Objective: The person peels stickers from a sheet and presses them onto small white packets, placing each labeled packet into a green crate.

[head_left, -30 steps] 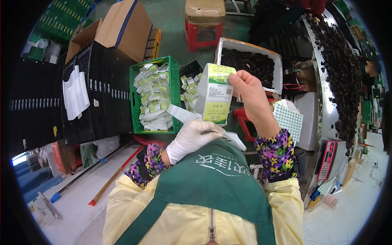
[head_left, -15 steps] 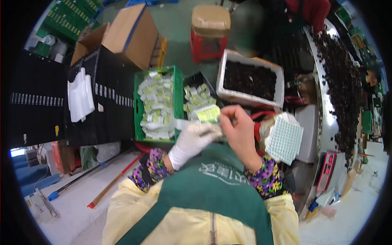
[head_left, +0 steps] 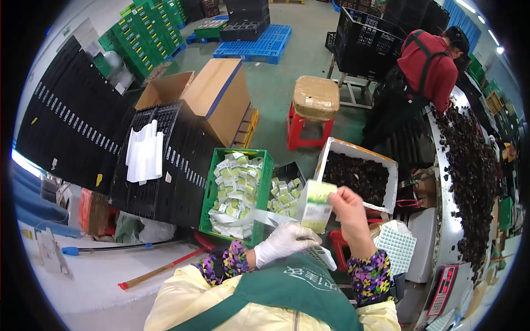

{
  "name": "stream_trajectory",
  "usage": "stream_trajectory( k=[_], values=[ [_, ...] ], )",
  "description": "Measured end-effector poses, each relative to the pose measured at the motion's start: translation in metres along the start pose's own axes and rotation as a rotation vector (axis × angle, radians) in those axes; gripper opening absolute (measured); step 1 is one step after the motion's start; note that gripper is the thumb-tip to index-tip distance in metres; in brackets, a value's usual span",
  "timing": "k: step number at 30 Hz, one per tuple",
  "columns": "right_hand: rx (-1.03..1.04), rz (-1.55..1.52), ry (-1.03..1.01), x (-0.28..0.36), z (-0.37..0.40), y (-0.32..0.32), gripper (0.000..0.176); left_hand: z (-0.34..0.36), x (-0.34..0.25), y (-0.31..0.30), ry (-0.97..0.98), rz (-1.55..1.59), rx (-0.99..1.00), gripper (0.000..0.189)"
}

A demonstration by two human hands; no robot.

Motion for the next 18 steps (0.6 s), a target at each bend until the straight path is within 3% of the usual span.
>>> stream_trajectory(
  k=[4,8,18],
  values=[
    [-0.013,-0.012,-0.035,0.004,-0.014,-0.009,0.014,0.006,-0.003,0.003,-0.185,0.263,0.064,0.017],
    [-0.051,0.001,-0.003,0.0,-0.02,-0.013,0.011,0.005,-0.001,-0.002,-0.065,0.17,-0.026,0.014],
    [-0.062,-0.089,0.118,0.007,-0.015,-0.006,0.014,0.008,-0.007,-0.004,-0.181,0.216,-0.005,0.014]
  ],
)
Point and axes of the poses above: each hand's wrist, its own z-axis away from the middle knuckle, its own y-axis out of the palm, x = y × z, the point moved 4 cm from there along -z, towards the middle knuckle, and after that the axes turned 9 degrees about -y, right-handed, at the moved point
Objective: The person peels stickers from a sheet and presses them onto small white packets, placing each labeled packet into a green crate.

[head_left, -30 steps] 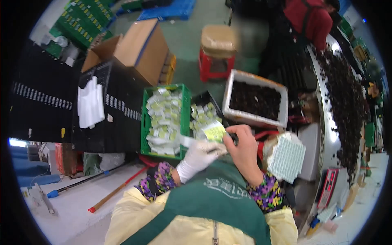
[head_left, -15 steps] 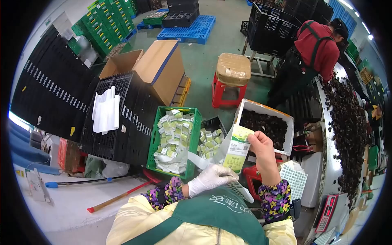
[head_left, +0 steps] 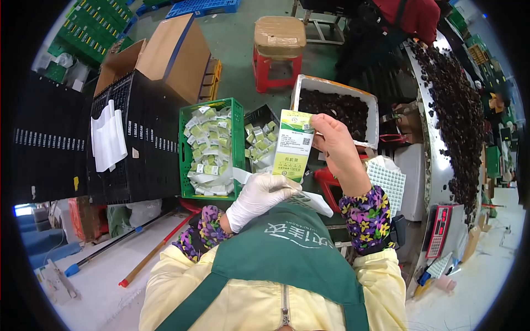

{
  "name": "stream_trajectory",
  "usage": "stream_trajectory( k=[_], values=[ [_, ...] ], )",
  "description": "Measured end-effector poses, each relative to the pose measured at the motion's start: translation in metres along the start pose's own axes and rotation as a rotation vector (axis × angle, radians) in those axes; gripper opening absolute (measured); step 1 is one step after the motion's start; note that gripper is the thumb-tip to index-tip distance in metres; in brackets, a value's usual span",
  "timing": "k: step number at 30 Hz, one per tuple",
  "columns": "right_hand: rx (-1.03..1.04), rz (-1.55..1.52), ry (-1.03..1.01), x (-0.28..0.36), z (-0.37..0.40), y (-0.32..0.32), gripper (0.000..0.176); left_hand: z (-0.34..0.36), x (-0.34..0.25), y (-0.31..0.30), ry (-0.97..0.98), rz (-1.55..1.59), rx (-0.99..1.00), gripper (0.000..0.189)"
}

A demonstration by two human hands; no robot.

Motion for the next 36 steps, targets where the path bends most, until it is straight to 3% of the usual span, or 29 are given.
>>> stream_trajectory(
  k=[8,12,14,16,17,20,31,33,36],
  values=[
    [-0.041,-0.036,-0.11,-0.003,-0.008,-0.006,0.018,0.004,-0.001,0.005,0.011,-0.075,0.085,0.013],
    [-0.054,0.05,-0.162,-0.006,-0.013,-0.016,0.019,0.004,-0.001,0.009,0.044,0.016,0.021,0.012],
    [-0.23,0.524,-0.403,0.008,-0.002,-0.02,0.023,0.004,0.001,0.004,0.054,0.033,-0.031,0.013],
    [-0.222,0.501,-0.34,0.011,0.019,-0.014,0.028,0.003,-0.006,-0.003,0.189,-0.165,-0.12,0.013],
    [-0.119,0.373,-0.35,0.006,0.029,-0.006,0.029,0.002,-0.008,-0.005,0.258,-0.249,-0.164,0.015],
    [0.062,0.22,-0.307,-0.011,0.042,0.002,0.028,0.0,-0.012,-0.007,0.291,-0.283,-0.196,0.017],
    [0.129,0.606,-0.362,-0.02,0.042,0.018,0.026,0.006,-0.032,0.0,0.461,-0.6,-0.321,0.017],
    [0.057,0.482,-0.276,-0.027,0.034,0.008,0.027,0.01,-0.039,0.0,0.592,-0.647,-0.382,0.021],
    [-0.017,0.315,-0.15,-0.037,0.03,-0.019,0.026,0.007,-0.034,-0.008,0.546,-0.552,-0.39,0.025]
  ],
)
Point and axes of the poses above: each hand's wrist, its own z-axis away from the middle knuckle, its own y-axis out of the palm, x = y × z, the point moved 4 cm from there along -z, towards the middle knuckle, and after that the axes turned 9 degrees about -y, right-handed, at the moved point
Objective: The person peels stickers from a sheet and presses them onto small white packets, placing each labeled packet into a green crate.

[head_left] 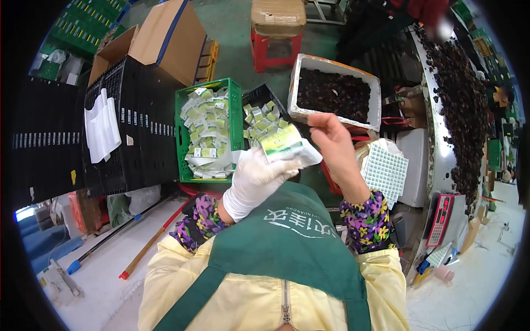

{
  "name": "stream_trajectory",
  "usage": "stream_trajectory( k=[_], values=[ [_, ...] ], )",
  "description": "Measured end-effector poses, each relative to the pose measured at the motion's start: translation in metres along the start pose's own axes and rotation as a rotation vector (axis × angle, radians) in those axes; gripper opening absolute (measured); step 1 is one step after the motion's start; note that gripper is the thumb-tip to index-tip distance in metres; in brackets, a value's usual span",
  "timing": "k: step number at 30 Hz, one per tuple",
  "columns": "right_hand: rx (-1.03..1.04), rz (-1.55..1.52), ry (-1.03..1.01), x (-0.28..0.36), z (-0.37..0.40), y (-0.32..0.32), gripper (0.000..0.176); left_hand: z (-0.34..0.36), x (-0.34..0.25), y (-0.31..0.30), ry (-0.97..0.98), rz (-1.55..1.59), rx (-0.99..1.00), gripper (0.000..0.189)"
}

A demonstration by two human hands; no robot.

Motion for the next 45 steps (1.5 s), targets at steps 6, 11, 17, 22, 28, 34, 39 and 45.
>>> stream_trajectory(
  k=[6,11,17,22,28,34,39,45],
  values=[
    [0.084,0.754,-0.57,0.034,0.022,-0.034,0.03,0.003,0.049,-0.005,-0.765,0.704,-0.006,0.012],
    [0.087,0.798,-0.439,0.022,0.037,-0.037,0.021,-0.001,0.056,0.0,-0.843,0.912,-0.128,0.017],
    [0.128,0.959,-0.463,0.018,0.042,-0.045,0.016,0.005,0.054,-0.002,-0.839,0.767,-0.165,0.021],
    [0.035,0.933,-0.684,0.049,0.033,-0.011,0.021,0.004,0.044,0.007,-0.756,0.712,-0.132,0.022],
    [0.098,0.994,-0.899,0.058,0.03,0.031,0.023,0.002,0.03,0.013,-0.743,0.754,-0.06,0.019],
    [0.128,1.012,-1.097,0.048,0.041,0.032,0.016,0.001,0.04,0.008,-0.942,0.657,0.026,0.016],
    [0.029,-0.351,-0.017,0.029,0.009,0.009,0.008,0.0,0.027,0.01,-0.471,0.5,0.096,0.012],
    [0.122,-0.299,0.041,0.035,-0.014,0.022,0.007,-0.002,0.008,0.016,-0.306,0.444,0.358,0.012]
  ],
)
Point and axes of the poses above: each hand's wrist, its own z-axis away from the middle knuckle, its own y-axis out of the palm, x = y × z, the point moved 4 cm from there along -z, towards the middle knuckle, and after that the axes turned 9 degrees about -y, right-handed, at the moved point
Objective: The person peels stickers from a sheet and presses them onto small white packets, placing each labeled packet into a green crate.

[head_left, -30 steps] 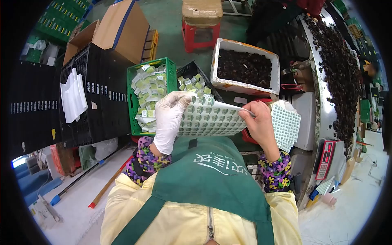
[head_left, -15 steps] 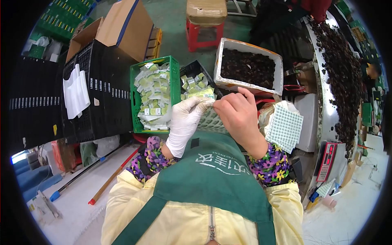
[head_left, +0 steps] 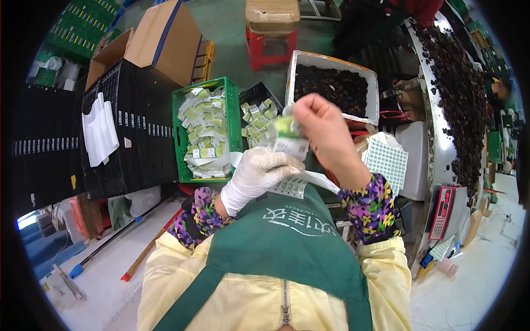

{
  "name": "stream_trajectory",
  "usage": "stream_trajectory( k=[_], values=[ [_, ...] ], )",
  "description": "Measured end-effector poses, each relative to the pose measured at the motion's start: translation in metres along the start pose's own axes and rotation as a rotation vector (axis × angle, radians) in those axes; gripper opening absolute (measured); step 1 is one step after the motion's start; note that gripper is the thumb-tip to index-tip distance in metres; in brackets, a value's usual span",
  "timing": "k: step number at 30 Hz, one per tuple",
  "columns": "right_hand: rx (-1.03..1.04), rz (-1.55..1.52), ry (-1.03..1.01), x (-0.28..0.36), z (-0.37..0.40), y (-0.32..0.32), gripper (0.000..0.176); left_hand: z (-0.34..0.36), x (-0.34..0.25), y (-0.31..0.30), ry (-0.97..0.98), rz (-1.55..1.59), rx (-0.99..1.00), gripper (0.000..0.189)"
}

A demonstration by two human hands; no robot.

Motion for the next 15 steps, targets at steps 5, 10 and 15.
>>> stream_trajectory(
  k=[5,10,15],
  values=[
    [-0.176,-0.102,-0.114,0.016,-0.035,-0.029,0.009,0.014,0.02,0.015,-0.181,0.072,0.099,0.014],
    [-0.141,0.257,-0.114,0.014,0.004,-0.017,0.009,0.013,0.023,0.005,-0.156,0.113,-0.085,0.014],
    [-0.144,0.296,0.044,-0.02,0.039,-0.008,0.013,0.009,0.023,-0.003,-0.18,0.157,-0.152,0.014]
  ],
)
Point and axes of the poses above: each hand's wrist, its own z-axis away from the middle knuckle, its own y-axis out of the palm, x = y × z, the point moved 4 cm from there along -z, towards the middle knuckle, and after that the axes turned 9 degrees about -y, right-handed, at the moved point
